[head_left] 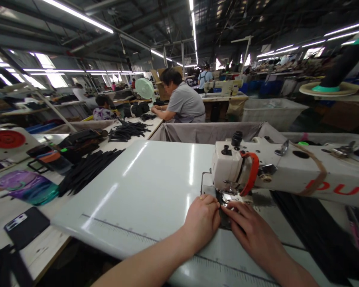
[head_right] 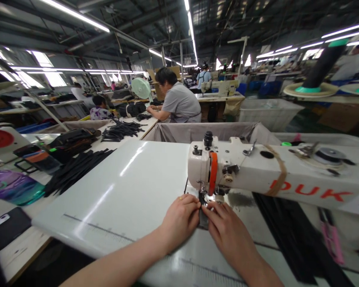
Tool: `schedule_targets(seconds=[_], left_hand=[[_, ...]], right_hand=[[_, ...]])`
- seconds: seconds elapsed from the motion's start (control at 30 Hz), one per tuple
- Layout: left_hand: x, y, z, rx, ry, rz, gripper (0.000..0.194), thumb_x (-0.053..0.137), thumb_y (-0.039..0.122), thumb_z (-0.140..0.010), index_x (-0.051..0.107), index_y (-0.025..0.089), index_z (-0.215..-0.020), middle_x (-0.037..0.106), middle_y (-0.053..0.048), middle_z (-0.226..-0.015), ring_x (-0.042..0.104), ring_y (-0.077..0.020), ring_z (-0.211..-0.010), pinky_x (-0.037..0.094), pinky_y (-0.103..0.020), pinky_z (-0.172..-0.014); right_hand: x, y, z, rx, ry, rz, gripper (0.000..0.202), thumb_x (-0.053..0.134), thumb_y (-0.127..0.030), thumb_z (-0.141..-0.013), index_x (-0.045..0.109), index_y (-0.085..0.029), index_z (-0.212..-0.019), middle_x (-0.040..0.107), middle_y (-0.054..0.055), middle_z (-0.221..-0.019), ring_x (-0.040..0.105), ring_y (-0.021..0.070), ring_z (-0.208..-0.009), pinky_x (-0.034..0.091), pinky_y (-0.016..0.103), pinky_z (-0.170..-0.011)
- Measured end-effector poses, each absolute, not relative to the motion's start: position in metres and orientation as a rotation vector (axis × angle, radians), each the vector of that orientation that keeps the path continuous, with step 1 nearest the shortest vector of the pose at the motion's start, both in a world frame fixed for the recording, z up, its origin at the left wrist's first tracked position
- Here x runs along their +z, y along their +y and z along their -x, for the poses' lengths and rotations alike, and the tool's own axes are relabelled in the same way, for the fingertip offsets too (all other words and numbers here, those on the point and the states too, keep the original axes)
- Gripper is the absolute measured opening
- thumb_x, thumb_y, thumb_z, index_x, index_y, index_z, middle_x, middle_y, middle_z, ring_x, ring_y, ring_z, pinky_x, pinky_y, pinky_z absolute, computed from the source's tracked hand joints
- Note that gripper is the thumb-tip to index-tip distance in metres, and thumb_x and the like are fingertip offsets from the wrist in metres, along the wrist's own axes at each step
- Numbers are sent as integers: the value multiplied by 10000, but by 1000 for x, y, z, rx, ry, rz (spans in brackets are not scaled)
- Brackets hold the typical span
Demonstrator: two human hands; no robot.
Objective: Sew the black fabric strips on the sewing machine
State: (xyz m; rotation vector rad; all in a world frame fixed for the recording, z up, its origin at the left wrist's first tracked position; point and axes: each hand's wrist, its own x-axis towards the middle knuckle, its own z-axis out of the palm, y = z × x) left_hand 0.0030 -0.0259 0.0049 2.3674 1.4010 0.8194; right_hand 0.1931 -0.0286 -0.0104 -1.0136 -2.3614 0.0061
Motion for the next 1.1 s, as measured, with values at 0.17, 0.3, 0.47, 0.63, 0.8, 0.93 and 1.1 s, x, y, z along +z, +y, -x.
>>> schedule_targets(seconds=[0.17,0.3,0.47,0.63,0.8,0.93,1.1], left_hand=[[5,29,2,851,1709,-2030,227,534,83,-819,699,148,-962,675,-73,-1049,587,-207,-1048,461,-330,-978],[11,79,-10,833,1806,-1969,350,649,200,-787,670,145,-1132,577,-147,-1300,484,-316,-1232,396,-455,-1047],[19,88,2,781,1835,-1873,248,657,168,-759,731,160,-996,573,-147,-1316,491,-326,-1237,397,-422,-1036],[34,46,46,704,1782,-1708,164,605,210,-807,670,114,-691,687,-121,-792,653,-267,-855,496,-343,-777],[43,-9,47,917,1085,-1294,342,539,490,-896,564,154,-839,677,-36,-707,619,-140,-621,475,-227,-588],[42,-29,39,1025,653,-991,405,721,492,-798,553,140,-906,661,-25,-676,545,-79,-478,402,-153,-447],[45,-33,43,976,368,-942,573,824,240,-740,552,169,-1239,723,-99,-975,623,-81,-571,443,-110,-425]], right_hand=[[-15,-27,-193,-30,-2332,1022,327,478,-157,-915,630,-210,-1199,650,109,-1104,633,259,-990,573,436,-832],[-14,-27,-194,-24,-2313,1017,314,471,-169,-922,635,-224,-1185,655,108,-1107,643,257,-993,576,431,-833],[8,-35,-192,156,-2335,1019,241,502,-238,-927,692,-243,-1074,665,102,-1139,656,251,-1012,579,393,-829],[30,-38,-165,659,-2290,1105,287,469,-351,-959,709,-230,-1061,696,92,-1045,665,233,-950,554,370,-839],[29,-35,-134,1259,-1895,1142,482,478,-569,-934,674,-181,-1141,641,43,-742,582,177,-619,497,287,-556],[24,-42,-132,1623,-1658,1015,491,569,-601,-881,687,-169,-1084,552,3,-674,414,89,-483,358,217,-439],[27,-52,-140,1858,-1617,800,497,577,-648,-847,735,-194,-976,625,63,-744,406,81,-480,363,222,-448]])
